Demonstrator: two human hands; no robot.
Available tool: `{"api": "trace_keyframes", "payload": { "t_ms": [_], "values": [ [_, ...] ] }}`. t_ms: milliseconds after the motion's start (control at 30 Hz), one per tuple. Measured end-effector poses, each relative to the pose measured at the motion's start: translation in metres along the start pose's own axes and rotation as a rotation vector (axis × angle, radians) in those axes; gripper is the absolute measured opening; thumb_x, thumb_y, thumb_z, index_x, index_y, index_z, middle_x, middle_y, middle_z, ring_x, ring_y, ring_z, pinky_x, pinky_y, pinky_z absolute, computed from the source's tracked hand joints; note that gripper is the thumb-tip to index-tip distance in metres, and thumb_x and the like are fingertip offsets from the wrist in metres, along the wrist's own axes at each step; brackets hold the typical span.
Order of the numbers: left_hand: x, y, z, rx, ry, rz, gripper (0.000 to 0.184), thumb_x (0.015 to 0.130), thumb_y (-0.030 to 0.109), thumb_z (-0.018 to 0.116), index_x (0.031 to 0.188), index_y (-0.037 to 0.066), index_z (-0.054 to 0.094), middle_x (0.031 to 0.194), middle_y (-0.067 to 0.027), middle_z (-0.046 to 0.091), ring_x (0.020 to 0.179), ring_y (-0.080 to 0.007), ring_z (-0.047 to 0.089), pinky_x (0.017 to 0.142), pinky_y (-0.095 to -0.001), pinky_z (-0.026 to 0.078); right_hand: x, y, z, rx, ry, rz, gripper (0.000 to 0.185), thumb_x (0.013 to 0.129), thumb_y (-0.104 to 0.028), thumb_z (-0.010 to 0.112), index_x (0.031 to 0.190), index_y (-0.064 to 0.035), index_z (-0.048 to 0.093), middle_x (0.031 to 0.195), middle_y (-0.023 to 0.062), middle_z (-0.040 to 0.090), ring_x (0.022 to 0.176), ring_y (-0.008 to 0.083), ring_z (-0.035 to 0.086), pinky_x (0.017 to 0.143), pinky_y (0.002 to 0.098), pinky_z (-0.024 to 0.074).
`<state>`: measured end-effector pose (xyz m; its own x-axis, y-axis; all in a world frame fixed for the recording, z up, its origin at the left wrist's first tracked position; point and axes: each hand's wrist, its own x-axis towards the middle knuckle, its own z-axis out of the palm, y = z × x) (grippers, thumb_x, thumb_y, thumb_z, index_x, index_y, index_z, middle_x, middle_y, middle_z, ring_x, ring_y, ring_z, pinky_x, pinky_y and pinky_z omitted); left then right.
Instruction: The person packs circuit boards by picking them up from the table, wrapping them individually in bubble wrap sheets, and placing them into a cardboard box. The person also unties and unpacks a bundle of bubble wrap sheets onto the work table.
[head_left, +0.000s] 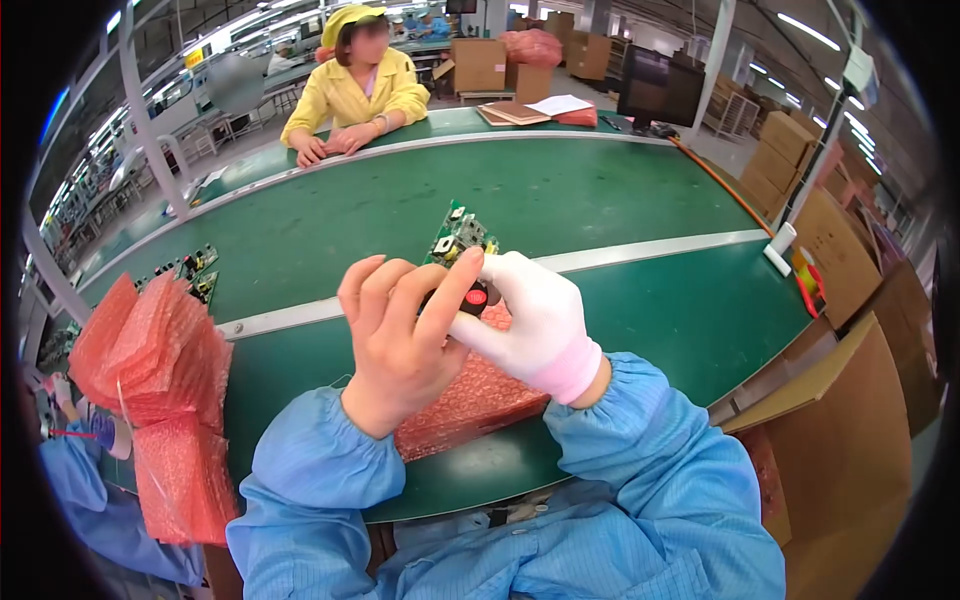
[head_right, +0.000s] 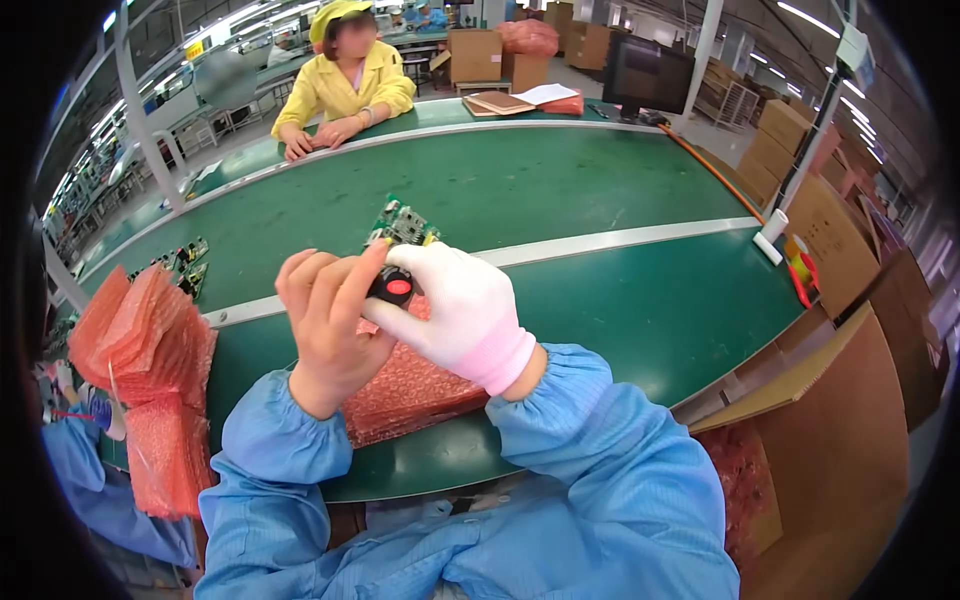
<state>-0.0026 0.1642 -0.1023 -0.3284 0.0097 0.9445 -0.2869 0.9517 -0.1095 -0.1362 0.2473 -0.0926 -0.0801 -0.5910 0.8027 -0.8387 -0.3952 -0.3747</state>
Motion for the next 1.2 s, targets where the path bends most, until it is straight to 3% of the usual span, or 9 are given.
{"api": "trace_keyframes", "payload": {
  "t_ms": [167,300,333,433,567,600,733,867,1200],
  "values": [
    [-0.009,0.002,0.014,0.057,-0.110,-0.002,0.057,0.066,0.012,0.072,0.122,0.013,0.064,0.104,-0.0009,0.059,0.100,-0.0209,0.054,0.100,-0.0469,0.035,-0.004,0.019,0.006,-0.024,-0.098,0.050,0.033,0.078,-0.013,0.072,0.109,-0.0054,0.063,0.082,0.0108,0.059,0.068,0.0266,0.059,0.063,0.0337,0.0494],
    [-0.018,0.018,0.010,-0.097,-0.449,-0.197,0.085,0.070,0.030,0.081,0.143,0.011,0.042,0.141,-0.0196,0.042,0.132,-0.0420,0.037,0.110,-0.0616,0.021,-0.004,0.056,-0.005,-0.067,0.071,0.074,0.035,0.081,-0.003,0.067,0.116,-0.0044,0.060,0.095,0.0120,0.061,0.077,0.0223,0.061,0.069,0.0310,0.0507],
    [-0.029,0.016,0.011,-0.145,-0.648,-0.233,0.096,0.074,0.045,0.078,0.150,0.012,0.030,0.151,-0.0260,0.027,0.140,-0.0485,0.023,0.112,-0.0650,0.013,-0.004,0.068,-0.011,-0.088,0.123,0.078,0.036,0.082,-0.002,0.067,0.117,-0.0043,0.059,0.097,0.0118,0.061,0.079,0.0206,0.061,0.071,0.0299,0.0508],
    [-0.059,0.006,0.024,-0.192,-1.185,-0.155,0.095,0.077,0.052,0.072,0.151,0.012,0.028,0.153,-0.0259,0.024,0.141,-0.0500,0.020,0.112,-0.0649,0.011,-0.016,0.104,-0.030,-0.035,0.214,0.143,0.039,0.083,-0.001,0.067,0.122,-0.0032,0.058,0.101,0.0071,0.061,0.081,0.0138,0.058,0.074,0.0261,0.0490],
    [-0.038,-0.048,0.013,-0.429,-1.338,0.058,0.090,0.079,0.053,0.069,0.151,0.014,0.030,0.155,-0.0230,0.023,0.143,-0.0456,0.019,0.114,-0.0606,0.015,-0.031,0.127,-0.040,0.032,0.218,0.272,0.044,0.084,0.000,0.067,0.126,-0.0014,0.056,0.101,0.0042,0.062,0.083,0.0100,0.057,0.077,0.0242,0.0482],
    [-0.030,-0.057,0.008,-0.435,-1.348,0.103,0.087,0.079,0.047,0.072,0.149,0.012,0.034,0.155,-0.0215,0.027,0.144,-0.0413,0.022,0.115,-0.0554,0.020,-0.034,0.131,-0.041,0.053,0.222,0.310,0.045,0.084,0.001,0.067,0.127,-0.0010,0.055,0.101,0.0039,0.062,0.083,0.0097,0.057,0.078,0.0242,0.0483],
    [-0.011,-0.061,-0.002,-0.652,-1.140,-0.321,0.085,0.076,0.035,0.080,0.146,0.007,0.040,0.152,-0.0204,0.033,0.142,-0.0395,0.028,0.115,-0.0479,0.023,-0.037,0.124,-0.034,0.118,0.248,0.294,0.049,0.081,0.001,0.068,0.129,-0.0003,0.054,0.105,0.0057,0.064,0.087,0.0108,0.058,0.082,0.0260,0.0491],
    [-0.050,-0.023,0.013,-0.299,-1.224,-0.023,0.074,0.087,0.045,0.065,0.146,0.009,0.039,0.151,-0.0209,0.033,0.141,-0.0424,0.026,0.112,-0.0588,0.022,-0.039,0.114,-0.033,0.035,0.232,0.149,0.053,0.079,0.002,0.069,0.129,-0.0008,0.052,0.110,0.0082,0.065,0.089,0.0133,0.060,0.083,0.0281,0.0492],
    [-0.040,-0.036,0.022,-0.146,-0.809,-0.286,0.036,0.099,0.025,0.048,0.129,0.007,0.056,0.145,-0.0140,0.045,0.139,-0.0368,0.033,0.112,-0.0567,0.024,-0.051,0.071,-0.036,-0.062,0.165,0.006,0.057,0.072,0.006,0.069,0.127,0.0012,0.052,0.106,0.0114,0.065,0.086,0.0190,0.062,0.081,0.0317,0.0492]
  ]
}}
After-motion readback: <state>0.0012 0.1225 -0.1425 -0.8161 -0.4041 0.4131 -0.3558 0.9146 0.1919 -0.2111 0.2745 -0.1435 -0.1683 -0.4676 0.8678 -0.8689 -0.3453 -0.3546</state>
